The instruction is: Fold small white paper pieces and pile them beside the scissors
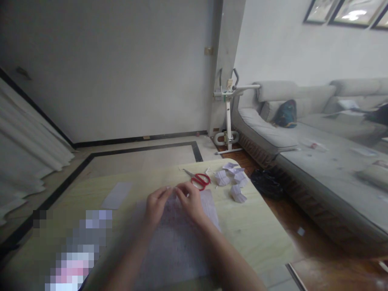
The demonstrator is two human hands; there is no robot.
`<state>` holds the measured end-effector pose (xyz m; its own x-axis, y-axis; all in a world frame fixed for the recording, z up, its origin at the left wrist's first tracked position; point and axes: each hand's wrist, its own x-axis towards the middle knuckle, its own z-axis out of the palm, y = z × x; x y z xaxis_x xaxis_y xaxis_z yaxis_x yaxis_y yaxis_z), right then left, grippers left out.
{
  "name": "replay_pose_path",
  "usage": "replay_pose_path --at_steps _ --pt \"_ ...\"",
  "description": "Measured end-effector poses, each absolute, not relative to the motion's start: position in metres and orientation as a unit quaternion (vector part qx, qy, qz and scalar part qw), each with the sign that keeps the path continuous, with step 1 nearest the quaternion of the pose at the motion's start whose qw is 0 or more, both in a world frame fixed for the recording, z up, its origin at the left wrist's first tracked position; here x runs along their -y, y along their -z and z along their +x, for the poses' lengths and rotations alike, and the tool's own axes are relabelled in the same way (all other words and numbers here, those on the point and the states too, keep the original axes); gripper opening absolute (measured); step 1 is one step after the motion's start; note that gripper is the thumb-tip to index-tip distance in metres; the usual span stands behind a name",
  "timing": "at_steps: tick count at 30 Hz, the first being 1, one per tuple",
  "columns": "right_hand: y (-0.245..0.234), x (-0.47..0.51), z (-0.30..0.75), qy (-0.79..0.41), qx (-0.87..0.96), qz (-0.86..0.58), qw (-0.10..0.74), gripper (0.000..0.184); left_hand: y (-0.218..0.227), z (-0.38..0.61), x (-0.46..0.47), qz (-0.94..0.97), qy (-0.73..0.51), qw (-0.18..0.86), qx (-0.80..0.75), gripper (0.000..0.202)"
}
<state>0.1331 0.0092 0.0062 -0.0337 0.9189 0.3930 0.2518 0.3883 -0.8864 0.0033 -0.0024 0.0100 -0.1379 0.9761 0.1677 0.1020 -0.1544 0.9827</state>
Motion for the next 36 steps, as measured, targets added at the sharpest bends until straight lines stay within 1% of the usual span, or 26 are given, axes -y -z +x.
replay_pose_path --at_steps 9,16,19,24,30,36 --pt "-0.0094 -0.0102 0.1374 -0.325 0.645 -0.452 0.524 0.011 -0.0076 -0.0015 0.0 0.51 -0.559 0.375 -0.536 0.024" --pt "-0.0038 -0.0144 0.138 -0.389 0.617 -0.422 0.539 0.012 -0.0079 -0.0019 0.0002 0.518 -0.56 0.356 -0.541 0.023" --pt "-0.0035 -0.0146 0.1376 -0.408 0.606 -0.421 0.538 0.013 -0.0086 0.0005 0.0006 0.504 -0.568 0.37 -0.535 0.027" --pt "-0.0041 -0.014 0.1392 -0.379 0.613 -0.433 0.541 0.012 -0.0057 0.0007 -0.0009 0.494 -0.567 0.415 -0.512 0.027" --pt "-0.0042 -0.0134 0.1377 -0.368 0.629 -0.439 0.526 0.013 -0.008 -0.0008 -0.0006 0.501 -0.573 0.373 -0.531 0.021" --pt "-0.0046 -0.0135 0.1369 -0.384 0.613 -0.443 0.529 0.014 -0.0112 -0.0008 0.0012 0.497 -0.57 0.373 -0.538 0.021"
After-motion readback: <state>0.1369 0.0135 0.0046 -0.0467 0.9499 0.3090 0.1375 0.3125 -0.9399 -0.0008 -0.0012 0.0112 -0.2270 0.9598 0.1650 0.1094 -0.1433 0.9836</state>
